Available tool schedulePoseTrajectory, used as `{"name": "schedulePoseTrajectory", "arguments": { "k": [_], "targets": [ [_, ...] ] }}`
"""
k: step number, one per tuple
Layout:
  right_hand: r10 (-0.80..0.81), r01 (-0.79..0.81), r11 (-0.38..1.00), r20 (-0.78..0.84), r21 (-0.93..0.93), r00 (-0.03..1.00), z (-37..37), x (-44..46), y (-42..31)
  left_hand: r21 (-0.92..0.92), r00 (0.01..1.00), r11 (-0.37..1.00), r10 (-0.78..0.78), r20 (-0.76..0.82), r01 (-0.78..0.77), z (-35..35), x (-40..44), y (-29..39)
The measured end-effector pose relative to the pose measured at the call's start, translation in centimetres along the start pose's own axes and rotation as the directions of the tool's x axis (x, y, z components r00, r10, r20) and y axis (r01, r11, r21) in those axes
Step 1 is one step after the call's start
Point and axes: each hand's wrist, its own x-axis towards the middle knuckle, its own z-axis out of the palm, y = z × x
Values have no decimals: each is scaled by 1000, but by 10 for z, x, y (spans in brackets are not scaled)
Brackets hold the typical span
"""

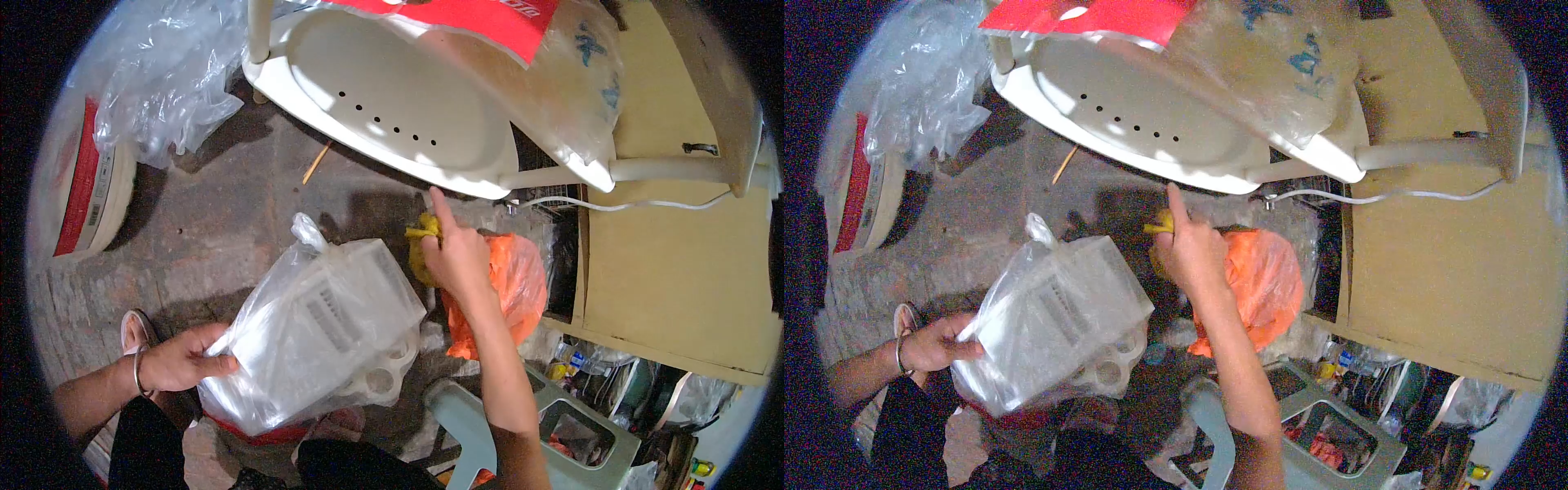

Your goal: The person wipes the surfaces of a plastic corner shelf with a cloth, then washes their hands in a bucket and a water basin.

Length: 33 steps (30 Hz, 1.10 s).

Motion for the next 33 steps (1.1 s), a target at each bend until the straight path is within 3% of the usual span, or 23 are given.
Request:
{"name": "schedulePoseTrajectory", "arguments": {
  "k": [3,7,10,12,14,16,17,18,19,20,22,24,28,30,31,33],
  "targets": [
    [97,-98,995,74,17,993,-7,3,-5,47,1000,999,11,-29,-10,2,-1,3],
    [92,-92,996,46,-18,995,-9,5,-4,12,1000,1000,12,1,-12,1,-1,0],
    [154,-150,988,156,-33,976,-10,5,4,30,1000,1000,2,3,-2,2,-3,8],
    [106,35,875,-260,484,960,1,7,31,17,1000,1000,-1,-9,1,2,-4,9],
    [366,-107,637,-177,763,914,-30,20,26,69,999,997,30,-29,-28,1,-4,7],
    [392,-13,726,-399,688,829,-32,46,40,33,999,999,29,-24,-28,0,-4,7],
    [389,-7,724,-399,690,830,-31,58,46,-6,1000,1000,23,-17,-23,1,-4,7],
    [204,54,928,-624,368,754,-27,73,52,-5,999,1000,25,-28,-25,0,-4,6],
    [-49,64,998,-755,-9,654,-22,89,58,21,1000,1000,4,-15,-3,-1,-4,7],
    [-50,75,997,-758,-2,650,-13,107,72,46,1000,999,-20,-2,20,-2,-5,7],
    [-211,75,956,-489,-284,847,-4,132,87,39,1000,999,-2,-18,3,-2,-6,11],
    [-3,-29,975,-144,-222,990,-11,128,72,12,1000,1000,4,2,-4,-5,-7,12],
    [4,-25,959,-74,-283,997,-4,123,27,17,999,1000,-12,-36,12,-12,-11,4],
    [-18,15,1000,-170,-21,985,-3,115,-3,-4,998,1000,15,-66,-15,-16,-12,-4],
    [-93,133,980,-251,149,964,2,115,-14,-14,996,999,41,-84,-42,-17,-11,-7],
    [-160,245,916,-269,318,950,12,131,-38,-61,996,997,36,-86,-42,-17,-10,-12]
  ]
}}
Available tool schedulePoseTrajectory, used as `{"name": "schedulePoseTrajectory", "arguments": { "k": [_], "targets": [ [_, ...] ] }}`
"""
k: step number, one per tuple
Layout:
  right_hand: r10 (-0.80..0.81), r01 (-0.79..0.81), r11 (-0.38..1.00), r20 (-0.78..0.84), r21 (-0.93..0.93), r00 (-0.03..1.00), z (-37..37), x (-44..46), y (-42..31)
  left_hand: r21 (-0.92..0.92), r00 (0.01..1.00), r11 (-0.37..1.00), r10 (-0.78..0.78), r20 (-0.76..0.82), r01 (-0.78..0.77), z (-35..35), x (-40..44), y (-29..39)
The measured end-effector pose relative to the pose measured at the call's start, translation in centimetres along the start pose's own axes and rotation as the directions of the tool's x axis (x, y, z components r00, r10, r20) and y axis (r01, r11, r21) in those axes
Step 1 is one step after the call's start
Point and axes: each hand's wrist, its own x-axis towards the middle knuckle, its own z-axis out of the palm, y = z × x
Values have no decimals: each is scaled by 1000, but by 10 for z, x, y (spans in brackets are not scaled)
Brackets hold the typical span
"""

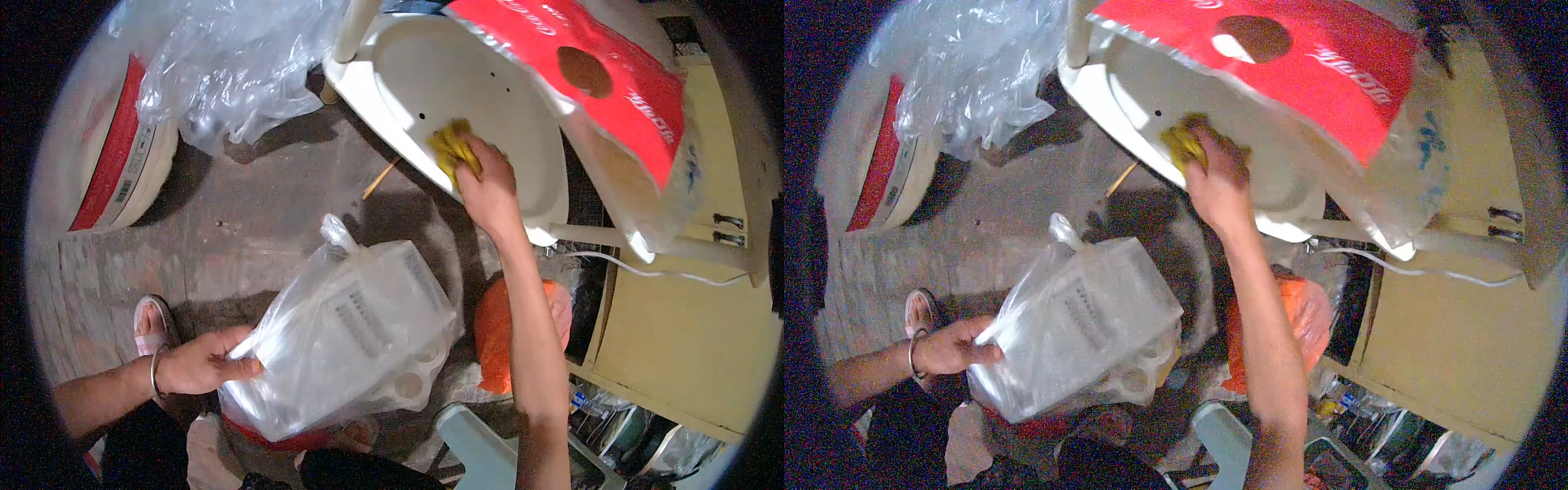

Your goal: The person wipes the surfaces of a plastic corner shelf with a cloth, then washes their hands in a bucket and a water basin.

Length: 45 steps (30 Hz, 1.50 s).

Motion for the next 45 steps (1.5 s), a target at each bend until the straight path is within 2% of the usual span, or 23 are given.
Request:
{"name": "schedulePoseTrajectory", "arguments": {
  "k": [4,6,7,8,10,11,12,13,16,18,20,24,26,27,29,31,33,35,36,38,39,41,45],
  "targets": [
    [17,-11,908,-10,418,1000,-1,34,-19,-10,1000,1000,7,25,-7,-8,-3,-5],
    [52,-10,925,-99,379,994,-18,43,9,-11,1000,1000,-7,14,8,-13,-5,-7],
    [60,3,986,-368,169,928,-12,46,62,-7,1000,1000,-21,14,21,-15,-4,-7],
    [135,-5,943,-372,331,918,-21,54,100,-44,1000,999,-4,13,5,-14,-3,-3],
    [246,65,510,-217,858,945,-39,66,185,-63,1000,998,8,4,-8,-18,-3,-9],
    [227,49,621,-240,782,944,-43,65,212,-70,1000,997,21,-1,-21,-20,-1,-12],
    [227,-63,882,-303,468,925,-40,67,211,-125,1000,992,-12,12,13,-20,-3,-10],
    [194,-179,981,-367,75,910,-36,70,211,-130,1000,991,-11,2,11,-21,-4,-7],
    [259,-183,957,-376,227,890,-3,121,163,-83,999,996,32,2,-32,-24,-7,-6],
    [133,-109,990,-325,92,936,13,161,138,-76,1000,997,15,-26,-17,-22,-10,3],
    [13,24,986,-219,166,976,24,183,83,-65,999,998,1,-51,-4,-22,-12,7],
    [-147,174,975,-193,136,970,44,176,6,-63,996,996,61,-68,-65,-21,-12,0],
    [-127,115,954,25,277,992,48,151,-15,-67,994,995,71,-78,-76,-17,-10,-1],
    [-117,106,955,25,278,993,50,140,-15,-64,995,996,63,-73,-68,-17,-11,1],
    [-279,232,913,100,336,955,47,118,-16,-55,999,998,12,-47,-15,-17,-11,7],
    [-142,80,964,239,252,961,21,87,-29,-27,999,999,33,-32,-34,-16,-7,8],
    [-164,114,976,281,184,946,-7,68,-17,-2,996,996,85,-20,-85,-16,-8,6],
    [-107,52,991,516,120,850,-33,57,-1,5,997,997,76,-4,-76,-18,-10,5],
    [-115,62,991,506,120,855,-42,49,-2,21,997,997,73,5,-73,-14,-10,4],
    [295,-316,941,172,117,940,-49,45,-6,42,997,997,71,12,-71,-17,-10,4],
    [110,-115,992,-91,-50,990,-32,51,34,75,998,995,65,14,-66,-17,-10,3],
    [-95,72,987,-166,-143,982,-21,74,46,75,997,994,79,23,-81,-19,-6,-8],
    [-131,103,975,-139,-197,982,6,125,26,136,997,987,80,23,-82,-20,-7,-7]
  ]
}}
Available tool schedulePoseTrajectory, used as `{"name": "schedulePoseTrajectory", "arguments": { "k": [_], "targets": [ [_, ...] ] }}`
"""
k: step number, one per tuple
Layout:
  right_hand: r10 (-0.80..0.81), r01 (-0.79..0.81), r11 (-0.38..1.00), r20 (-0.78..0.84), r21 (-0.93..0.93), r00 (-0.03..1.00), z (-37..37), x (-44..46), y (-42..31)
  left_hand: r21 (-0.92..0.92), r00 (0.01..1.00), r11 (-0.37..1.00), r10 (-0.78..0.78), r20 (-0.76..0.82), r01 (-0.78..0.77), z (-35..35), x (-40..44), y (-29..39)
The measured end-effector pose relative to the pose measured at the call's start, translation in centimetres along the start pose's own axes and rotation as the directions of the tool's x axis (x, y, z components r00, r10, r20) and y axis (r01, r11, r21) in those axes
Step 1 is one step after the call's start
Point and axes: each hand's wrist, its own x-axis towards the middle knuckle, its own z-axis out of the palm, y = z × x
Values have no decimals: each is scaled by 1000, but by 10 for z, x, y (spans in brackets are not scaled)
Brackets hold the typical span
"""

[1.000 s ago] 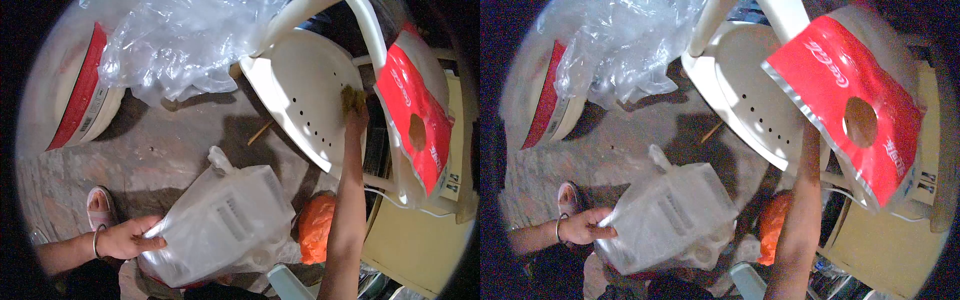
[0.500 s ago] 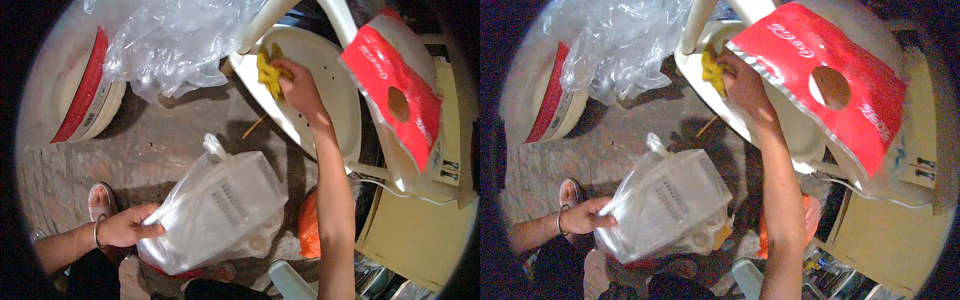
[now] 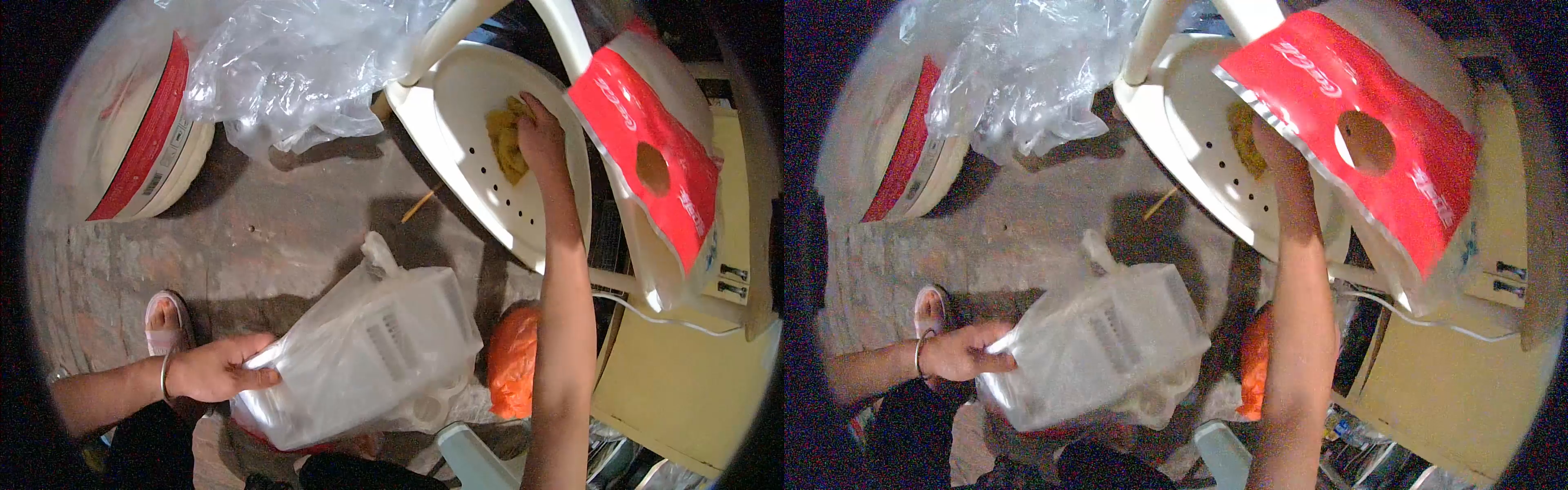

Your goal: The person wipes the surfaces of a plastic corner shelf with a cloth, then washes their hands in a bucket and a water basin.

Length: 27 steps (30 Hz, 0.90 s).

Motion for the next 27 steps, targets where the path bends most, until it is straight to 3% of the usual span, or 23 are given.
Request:
{"name": "schedulePoseTrajectory", "arguments": {
  "k": [1,3,4,6,7,8,9,10,12,14,17,20,24,27],
  "targets": [
    [33,-30,999,85,-30,996,9,14,-2,-102,998,993,-55,11,56,-1,-1,2],
    [127,-125,992,250,-23,960,27,43,0,-95,1000,995,-17,3,18,-4,0,0],
    [119,-117,993,254,-24,960,34,54,4,-85,1000,996,15,0,-15,-8,1,2],
    [173,-267,940,378,213,910,36,74,18,-113,999,993,-33,-28,29,-12,-3,4],
    [57,-141,960,324,242,944,30,70,23,-97,999,995,-28,-31,24,-14,-4,1],
    [51,-137,961,333,241,942,27,73,26,-83,999,996,-28,-29,26,-15,-5,-2],
    [203,-398,820,441,411,874,25,76,25,-100,999,995,-33,-27,30,-16,-4,0],
    [308,-624,585,569,519,762,25,78,22,-108,999,994,-33,-31,30,-16,-5,2],
    [309,-632,639,605,440,734,20,71,15,-191,997,981,-36,-63,23,-17,-6,10],
    [242,-544,745,603,386,760,11,61,-4,-160,998,986,-50,-46,43,-20,-5,6],
    [282,-512,814,585,273,760,17,64,-3,-117,998,992,-48,-43,43,-23,-5,7],
    [260,-423,866,484,266,836,32,61,14,-118,998,992,-38,-51,32,-25,-6,12],
    [146,-445,796,584,410,799,18,61,7,-177,998,984,-29,-57,18,-24,-6,15],
    [160,-371,890,581,266,798,21,64,7,-176,999,984,-38,-31,32,-23,-3,2]
  ]
}}
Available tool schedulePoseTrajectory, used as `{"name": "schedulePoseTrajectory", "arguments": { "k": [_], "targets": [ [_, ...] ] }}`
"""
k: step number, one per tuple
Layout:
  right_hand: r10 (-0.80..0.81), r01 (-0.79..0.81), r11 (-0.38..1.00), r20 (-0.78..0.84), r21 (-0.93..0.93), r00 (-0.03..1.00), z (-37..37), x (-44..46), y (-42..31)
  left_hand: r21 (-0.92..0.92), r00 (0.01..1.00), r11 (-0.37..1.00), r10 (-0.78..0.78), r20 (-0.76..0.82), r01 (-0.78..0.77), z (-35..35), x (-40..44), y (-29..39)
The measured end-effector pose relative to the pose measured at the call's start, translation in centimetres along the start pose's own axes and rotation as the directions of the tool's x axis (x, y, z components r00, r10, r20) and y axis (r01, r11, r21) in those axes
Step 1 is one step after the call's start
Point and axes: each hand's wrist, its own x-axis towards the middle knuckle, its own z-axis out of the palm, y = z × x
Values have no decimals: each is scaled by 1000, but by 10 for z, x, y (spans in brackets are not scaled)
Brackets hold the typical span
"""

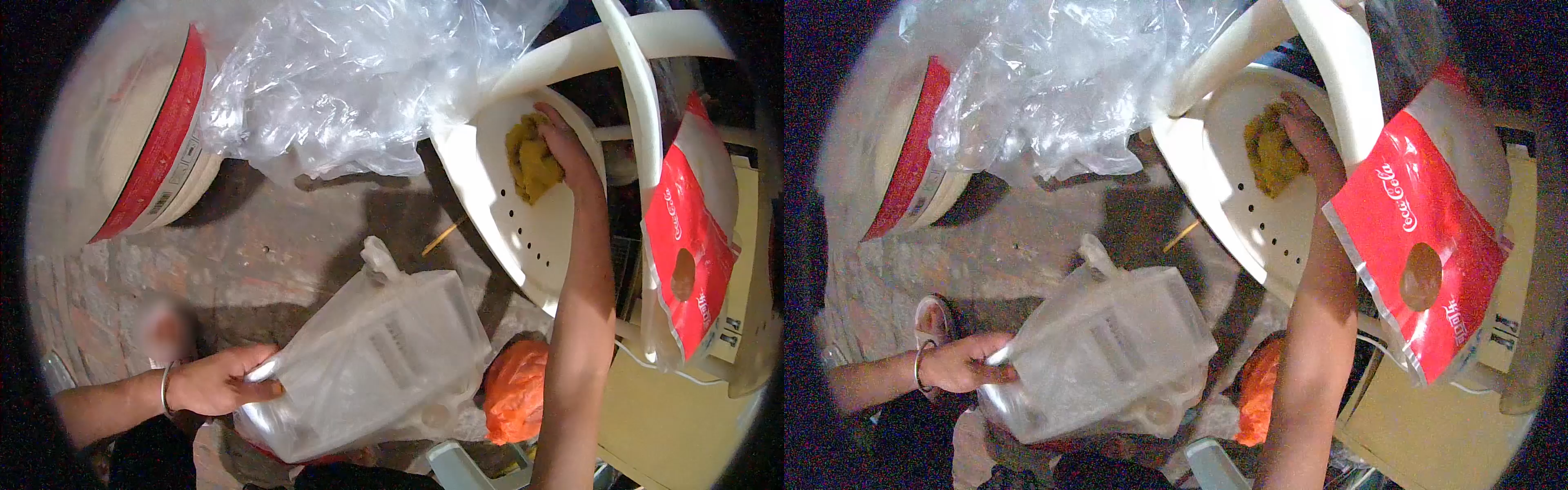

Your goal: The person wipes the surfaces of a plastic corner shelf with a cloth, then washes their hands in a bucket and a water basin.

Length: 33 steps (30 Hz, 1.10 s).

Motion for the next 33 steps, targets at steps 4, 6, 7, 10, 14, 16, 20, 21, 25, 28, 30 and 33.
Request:
{"name": "schedulePoseTrajectory", "arguments": {
  "k": [4,6,7,10,14,16,20,21,25,28,30,33],
  "targets": [
    [-85,94,982,-64,164,994,0,0,21,-14,1000,1000,4,-11,-4,0,-2,7],
    [-102,108,988,-60,108,993,-2,-2,18,-68,1000,997,-25,-12,24,0,-1,8],
    [-112,115,989,-35,97,993,-3,1,19,-69,1000,997,-23,-12,22,1,-1,8],
    [-99,100,995,-25,28,995,-1,4,15,-94,1000,995,-17,-13,15,-2,0,5],
    [-45,42,999,-107,-27,993,5,2,10,-15,1000,1000,-11,15,11,-3,2,5],
    [-36,33,999,-86,-34,996,6,-2,2,-73,1000,997,-25,19,26,-3,1,9],
    [4,-9,998,-73,-69,997,5,2,3,-36,1000,999,-6,8,6,-3,4,7],
    [4,-9,998,-73,-68,997,6,1,2,-88,1000,996,-7,18,9,-2,5,7],
    [-35,31,999,-115,-44,993,7,1,8,-164,1000,986,-5,-5,4,-1,4,10],
    [-39,30,996,-104,-84,994,5,-2,2,-139,999,990,-35,15,36,-2,5,9],
    [12,-14,999,-63,-36,998,4,0,4,-91,1000,996,-23,19,25,-3,6,7],
    [-94,86,989,-63,-123,994,5,10,20,-92,1000,996,-19,23,21,-3,7,7]
  ]
}}
